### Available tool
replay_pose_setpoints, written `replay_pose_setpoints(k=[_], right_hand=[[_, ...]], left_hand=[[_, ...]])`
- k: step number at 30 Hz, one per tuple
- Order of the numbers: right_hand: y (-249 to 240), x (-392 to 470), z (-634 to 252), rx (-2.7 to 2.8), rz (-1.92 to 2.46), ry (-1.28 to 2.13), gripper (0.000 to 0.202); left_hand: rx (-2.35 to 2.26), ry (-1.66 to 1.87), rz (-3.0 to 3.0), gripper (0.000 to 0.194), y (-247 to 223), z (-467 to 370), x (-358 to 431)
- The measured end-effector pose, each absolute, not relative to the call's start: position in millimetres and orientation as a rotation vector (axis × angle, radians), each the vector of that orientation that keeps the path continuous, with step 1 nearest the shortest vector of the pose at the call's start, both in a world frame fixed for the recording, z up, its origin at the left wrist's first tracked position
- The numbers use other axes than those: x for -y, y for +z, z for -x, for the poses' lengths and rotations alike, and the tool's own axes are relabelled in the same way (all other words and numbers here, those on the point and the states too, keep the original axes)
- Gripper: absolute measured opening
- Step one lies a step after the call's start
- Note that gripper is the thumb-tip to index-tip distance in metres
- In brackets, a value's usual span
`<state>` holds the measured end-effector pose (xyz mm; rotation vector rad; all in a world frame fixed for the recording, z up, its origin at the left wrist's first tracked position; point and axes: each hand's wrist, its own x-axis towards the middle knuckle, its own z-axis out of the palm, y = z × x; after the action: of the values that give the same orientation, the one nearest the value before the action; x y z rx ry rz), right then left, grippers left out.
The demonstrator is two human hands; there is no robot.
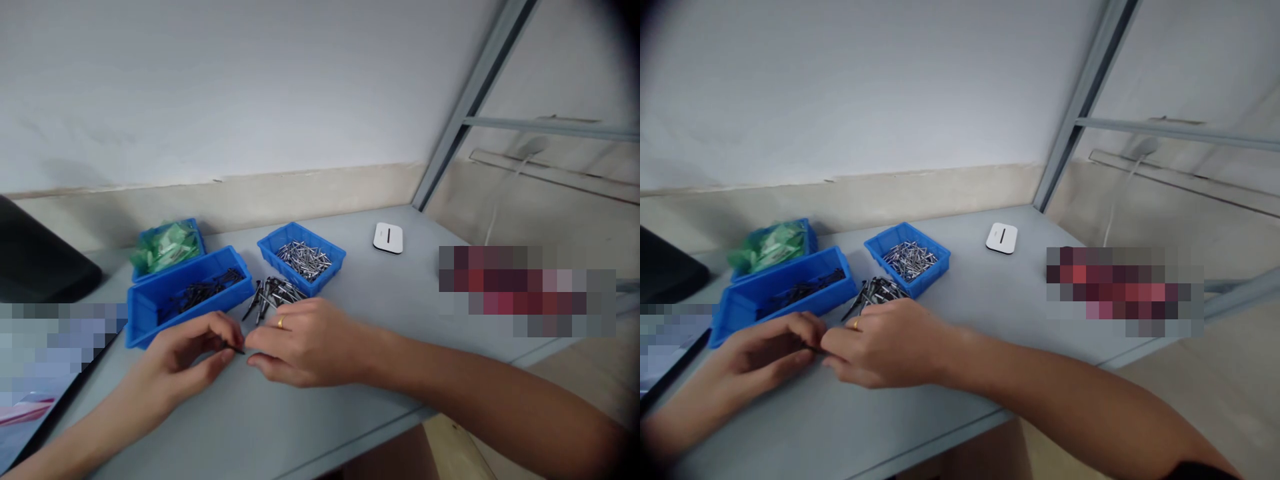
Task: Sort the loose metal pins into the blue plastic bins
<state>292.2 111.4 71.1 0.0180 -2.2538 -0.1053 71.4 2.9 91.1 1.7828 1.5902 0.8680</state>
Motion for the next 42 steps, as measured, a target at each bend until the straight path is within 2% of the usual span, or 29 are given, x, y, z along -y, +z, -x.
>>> replay_pose_setpoints(k=[3,6,9,20,32,38,42], right_hand=[[73,-111,-293,2.231,-0.015,-0.089,0.024],[72,-111,-294,2.305,-0.095,-0.057,0.028],[70,-111,-295,2.419,-0.188,-0.058,0.03],[74,-106,-294,2.633,-0.161,-0.06,0.033],[78,-109,-295,2.635,-0.179,-0.046,0.029],[77,-111,-296,2.614,-0.177,-0.06,0.019],[77,-111,-295,2.555,-0.173,-0.082,0.019]], left_hand=[[-1.521,0.82,-1.677,0.018,86,-68,-2],[-1.45,0.659,-1.767,0.02,77,-66,-2],[-1.405,0.585,-1.857,0.014,69,-66,-3],[-1.366,0.617,-1.882,0.01,66,-65,-3],[-1.31,0.645,-1.947,0.015,73,-67,-4],[-1.421,0.676,-1.745,0.016,84,-70,-2],[-1.339,0.713,-1.605,0.011,86,-65,-5]])
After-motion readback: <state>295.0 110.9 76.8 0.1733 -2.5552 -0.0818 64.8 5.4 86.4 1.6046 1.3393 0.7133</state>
